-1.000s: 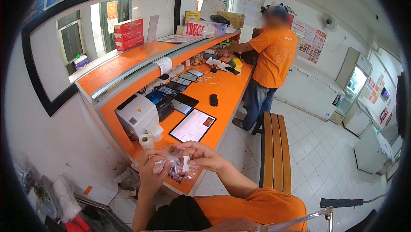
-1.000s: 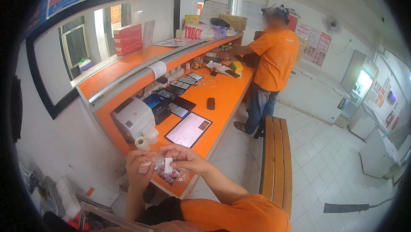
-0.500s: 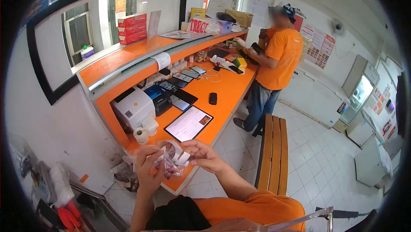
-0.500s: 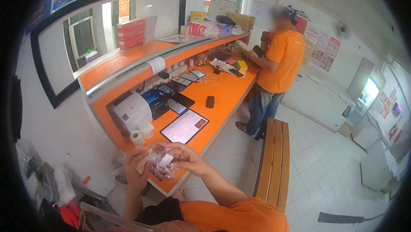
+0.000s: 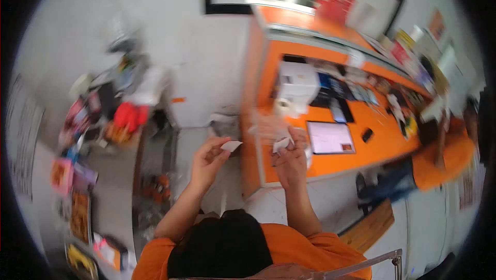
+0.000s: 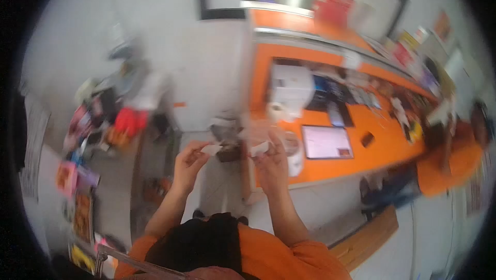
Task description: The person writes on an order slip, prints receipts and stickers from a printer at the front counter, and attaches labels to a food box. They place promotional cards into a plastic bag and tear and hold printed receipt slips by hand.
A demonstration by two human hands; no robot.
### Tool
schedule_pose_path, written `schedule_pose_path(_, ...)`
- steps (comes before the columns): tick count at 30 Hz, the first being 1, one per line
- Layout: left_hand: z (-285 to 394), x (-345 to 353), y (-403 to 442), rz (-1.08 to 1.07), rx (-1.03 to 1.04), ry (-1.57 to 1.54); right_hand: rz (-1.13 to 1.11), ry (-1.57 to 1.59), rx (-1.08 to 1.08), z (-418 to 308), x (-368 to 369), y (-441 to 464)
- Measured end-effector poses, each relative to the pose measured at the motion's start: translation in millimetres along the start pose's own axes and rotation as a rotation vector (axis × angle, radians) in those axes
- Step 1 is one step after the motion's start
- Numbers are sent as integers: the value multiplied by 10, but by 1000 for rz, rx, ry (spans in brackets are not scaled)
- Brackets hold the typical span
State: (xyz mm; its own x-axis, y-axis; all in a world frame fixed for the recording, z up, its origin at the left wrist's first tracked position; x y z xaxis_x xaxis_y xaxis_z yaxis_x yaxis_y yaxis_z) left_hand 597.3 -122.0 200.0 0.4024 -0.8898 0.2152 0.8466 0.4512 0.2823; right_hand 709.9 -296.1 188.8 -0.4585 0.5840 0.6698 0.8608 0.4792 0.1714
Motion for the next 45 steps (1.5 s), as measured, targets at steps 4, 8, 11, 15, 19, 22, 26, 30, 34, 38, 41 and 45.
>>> schedule_pose_path(4,13,-765,-477,192,-88,2,-212,-40,73,551,651,3)
schedule_pose_path(8,118,-1449,-1103,290,-114,117,-595,-458,160,1190,1403,-303)
schedule_pose_path(11,284,-1939,-1626,361,-28,319,-863,-506,233,1841,1887,-602)
schedule_pose_path(15,490,-2425,-2312,519,11,496,-1043,-506,304,2500,2451,-1028)
schedule_pose_path(19,605,-2889,-2802,674,-26,499,-1166,-466,340,2980,2992,-1382)
schedule_pose_path(22,718,-3149,-3102,871,36,460,-1147,-438,384,3289,3216,-1545)
schedule_pose_path(26,735,-3563,-3609,1280,-42,900,-1157,-384,493,3572,3378,-1553)
schedule_pose_path(30,691,-3862,-4305,1385,-465,1354,-1184,-452,588,3784,3552,-1575)
schedule_pose_path(34,697,-3844,-4621,1280,-516,1473,-1321,-460,651,4165,3712,-1789)
schedule_pose_path(38,482,-3731,-4684,1256,-553,1471,-1528,-574,660,4474,3830,-2122)
schedule_pose_path(41,446,-3649,-4633,1246,-650,1544,-1734,-529,686,4602,3918,-2440)
schedule_pose_path(45,526,-3705,-4591,1166,-786,1503,-1863,-418,601,4978,3962,-2755)
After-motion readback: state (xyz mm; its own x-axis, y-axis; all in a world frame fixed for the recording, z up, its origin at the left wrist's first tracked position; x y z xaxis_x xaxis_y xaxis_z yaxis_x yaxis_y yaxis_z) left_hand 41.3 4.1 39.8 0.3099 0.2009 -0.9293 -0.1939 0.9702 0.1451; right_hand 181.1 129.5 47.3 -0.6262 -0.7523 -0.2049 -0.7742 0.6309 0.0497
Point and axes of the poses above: each hand's wrist, its own y-axis towards the middle knuckle, its own x-axis out of the palm, z = x × y, the point moved 1 cm from there along y, towards the middle knuckle
